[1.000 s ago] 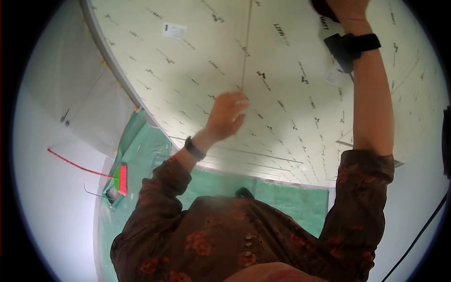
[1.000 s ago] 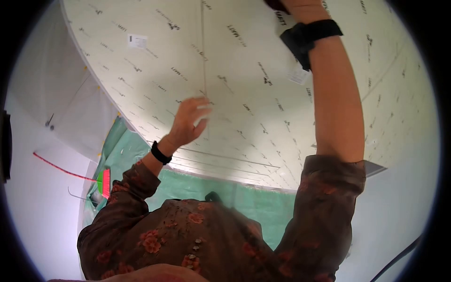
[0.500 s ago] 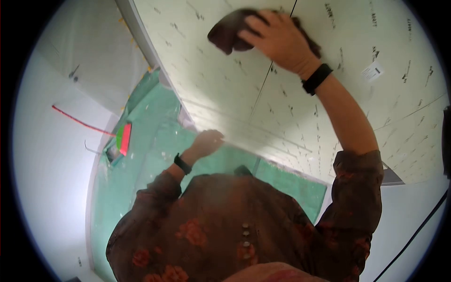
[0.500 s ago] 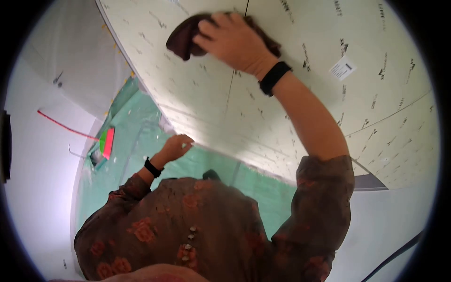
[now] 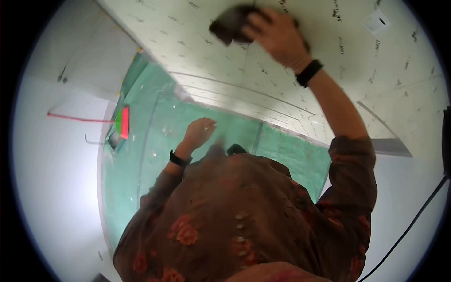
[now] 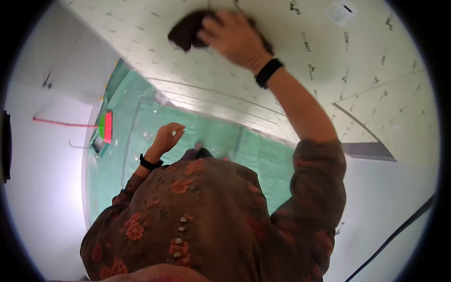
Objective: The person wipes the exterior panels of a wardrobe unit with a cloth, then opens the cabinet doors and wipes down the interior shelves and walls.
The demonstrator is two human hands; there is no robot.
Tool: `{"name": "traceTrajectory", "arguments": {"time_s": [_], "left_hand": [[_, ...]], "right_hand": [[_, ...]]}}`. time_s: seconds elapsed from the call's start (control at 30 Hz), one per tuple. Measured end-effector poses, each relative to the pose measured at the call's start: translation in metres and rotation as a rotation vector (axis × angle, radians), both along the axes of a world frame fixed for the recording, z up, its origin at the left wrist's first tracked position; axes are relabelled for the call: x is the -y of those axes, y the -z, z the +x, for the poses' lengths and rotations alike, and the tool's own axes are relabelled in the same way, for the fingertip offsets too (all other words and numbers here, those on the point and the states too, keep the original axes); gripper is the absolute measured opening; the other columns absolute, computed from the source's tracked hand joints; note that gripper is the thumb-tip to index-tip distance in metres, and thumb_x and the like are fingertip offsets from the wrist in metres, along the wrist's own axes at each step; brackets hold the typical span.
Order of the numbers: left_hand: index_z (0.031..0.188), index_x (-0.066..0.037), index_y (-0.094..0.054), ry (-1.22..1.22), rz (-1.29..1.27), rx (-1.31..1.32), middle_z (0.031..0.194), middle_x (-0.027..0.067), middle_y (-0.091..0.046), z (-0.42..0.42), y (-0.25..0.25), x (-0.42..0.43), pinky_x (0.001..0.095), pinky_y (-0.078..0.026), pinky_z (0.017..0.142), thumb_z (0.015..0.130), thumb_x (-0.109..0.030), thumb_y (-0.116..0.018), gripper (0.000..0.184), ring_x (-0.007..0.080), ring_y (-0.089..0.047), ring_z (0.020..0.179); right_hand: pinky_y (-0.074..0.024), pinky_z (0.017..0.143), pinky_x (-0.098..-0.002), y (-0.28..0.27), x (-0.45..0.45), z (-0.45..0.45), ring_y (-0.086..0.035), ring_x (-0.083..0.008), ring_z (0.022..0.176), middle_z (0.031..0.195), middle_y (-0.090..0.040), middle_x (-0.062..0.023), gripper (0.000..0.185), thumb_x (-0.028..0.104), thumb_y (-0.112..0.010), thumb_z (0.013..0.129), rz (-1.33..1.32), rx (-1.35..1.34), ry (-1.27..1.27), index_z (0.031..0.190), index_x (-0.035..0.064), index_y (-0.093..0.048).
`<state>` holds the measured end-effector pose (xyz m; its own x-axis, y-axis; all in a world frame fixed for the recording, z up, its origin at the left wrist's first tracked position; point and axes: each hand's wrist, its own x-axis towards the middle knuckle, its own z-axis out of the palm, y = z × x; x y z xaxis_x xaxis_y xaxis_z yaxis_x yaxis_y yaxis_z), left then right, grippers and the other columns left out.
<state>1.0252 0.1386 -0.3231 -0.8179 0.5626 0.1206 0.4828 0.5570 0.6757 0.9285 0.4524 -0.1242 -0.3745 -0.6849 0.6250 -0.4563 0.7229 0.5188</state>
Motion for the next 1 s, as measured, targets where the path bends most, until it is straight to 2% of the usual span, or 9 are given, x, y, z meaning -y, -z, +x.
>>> {"name": "traceTrajectory", "arguments": {"time_s": [0.13,0.3,0.4,0.5,0.63,0.7,0.77,0.83,1.0], "left_hand": [[0.093,-0.001,-0.068,0.032,0.008,-0.039,0.091,0.0148,-0.068,-0.024,0.015,0.017,0.0348,-0.052,0.073,0.083,-0.010,-0.064,0.013,0.0306,-0.066,0.083],[0.096,0.000,-0.068,0.066,0.009,0.025,0.090,0.0150,-0.069,-0.063,0.012,0.046,0.0323,-0.053,0.071,0.084,-0.011,-0.064,0.016,0.0255,-0.068,0.080],[0.091,0.000,-0.068,0.094,-0.010,0.031,0.090,0.0155,-0.068,-0.090,0.026,0.060,0.0360,-0.052,0.073,0.083,-0.010,-0.063,0.014,0.0309,-0.066,0.081],[0.091,-0.001,-0.068,0.136,-0.023,0.044,0.090,0.0160,-0.068,-0.113,0.036,0.055,0.0369,-0.052,0.073,0.084,-0.012,-0.062,0.015,0.0322,-0.066,0.081],[0.091,-0.002,-0.069,0.231,-0.040,0.029,0.090,0.0161,-0.068,-0.129,0.037,0.026,0.0372,-0.052,0.074,0.084,-0.013,-0.063,0.014,0.0327,-0.066,0.081],[0.091,-0.002,-0.069,0.285,-0.031,0.011,0.089,0.0158,-0.069,-0.129,0.030,0.007,0.0366,-0.052,0.073,0.083,-0.013,-0.063,0.014,0.0320,-0.066,0.080],[0.091,-0.002,-0.069,0.327,-0.029,-0.008,0.089,0.0154,-0.069,-0.129,0.029,-0.008,0.0360,-0.052,0.073,0.083,-0.012,-0.063,0.014,0.0313,-0.066,0.079],[0.098,0.001,-0.068,0.362,-0.001,-0.031,0.082,0.0131,-0.070,-0.127,0.030,-0.025,0.0295,-0.053,0.067,0.086,-0.013,-0.064,0.018,0.0175,-0.067,0.073],[0.098,0.000,-0.068,0.372,0.001,-0.040,0.079,0.0121,-0.069,-0.109,0.037,-0.066,0.0285,-0.052,0.066,0.086,-0.013,-0.064,0.018,0.0172,-0.066,0.070]], "right_hand": [[-0.0429,0.085,-0.0402,0.068,-0.006,0.015,-0.047,-0.0274,0.109,0.113,-0.051,-0.0014,0.028,0.017,-0.059,0.077,-0.042,0.171,0.045,0.105,0.0182,-0.063],[-0.0425,0.089,-0.0432,0.068,-0.023,0.047,-0.048,-0.0306,0.110,0.117,-0.053,-0.0059,0.037,0.012,-0.066,0.070,-0.285,0.177,0.199,0.106,0.0181,-0.066],[-0.0410,0.093,-0.0451,0.054,-0.039,0.083,-0.049,-0.0329,0.109,0.119,-0.052,-0.0112,0.042,0.007,-0.072,0.060,-0.578,0.005,0.466,0.100,0.0143,-0.067],[-0.0439,0.090,-0.0407,0.060,-0.077,0.115,-0.050,-0.0370,0.106,0.121,-0.049,-0.0156,0.041,0.005,-0.070,0.067,-0.936,-0.204,0.613,0.107,0.0038,-0.059],[-0.0444,0.086,-0.0377,0.085,-0.127,0.135,-0.052,-0.0343,0.100,0.112,-0.050,-0.0155,0.044,0.009,-0.069,0.075,-1.292,-0.474,0.704,0.115,-0.0004,-0.052],[-0.0427,0.094,-0.0404,0.089,-0.149,0.144,-0.050,-0.0380,0.111,0.120,-0.049,-0.0195,0.052,0.011,-0.072,0.074,-1.506,-0.528,0.680,0.119,-0.0020,-0.049],[-0.0419,0.094,-0.0407,0.090,-0.165,0.147,-0.050,-0.0387,0.110,0.119,-0.049,-0.0198,0.052,0.013,-0.071,0.075,-1.444,-0.603,0.737,0.120,-0.0031,-0.049],[-0.0415,0.094,-0.0408,0.096,-0.172,0.150,-0.050,-0.0385,0.110,0.118,-0.050,-0.0192,0.053,0.013,-0.071,0.075,-1.462,-0.601,0.680,0.121,-0.0018,-0.050],[-0.0424,0.092,-0.0388,0.094,-0.204,0.171,-0.053,-0.0353,0.106,0.113,-0.053,-0.0175,0.045,0.012,-0.070,0.076,-1.502,-0.656,0.553,0.117,0.0001,-0.054]]}}
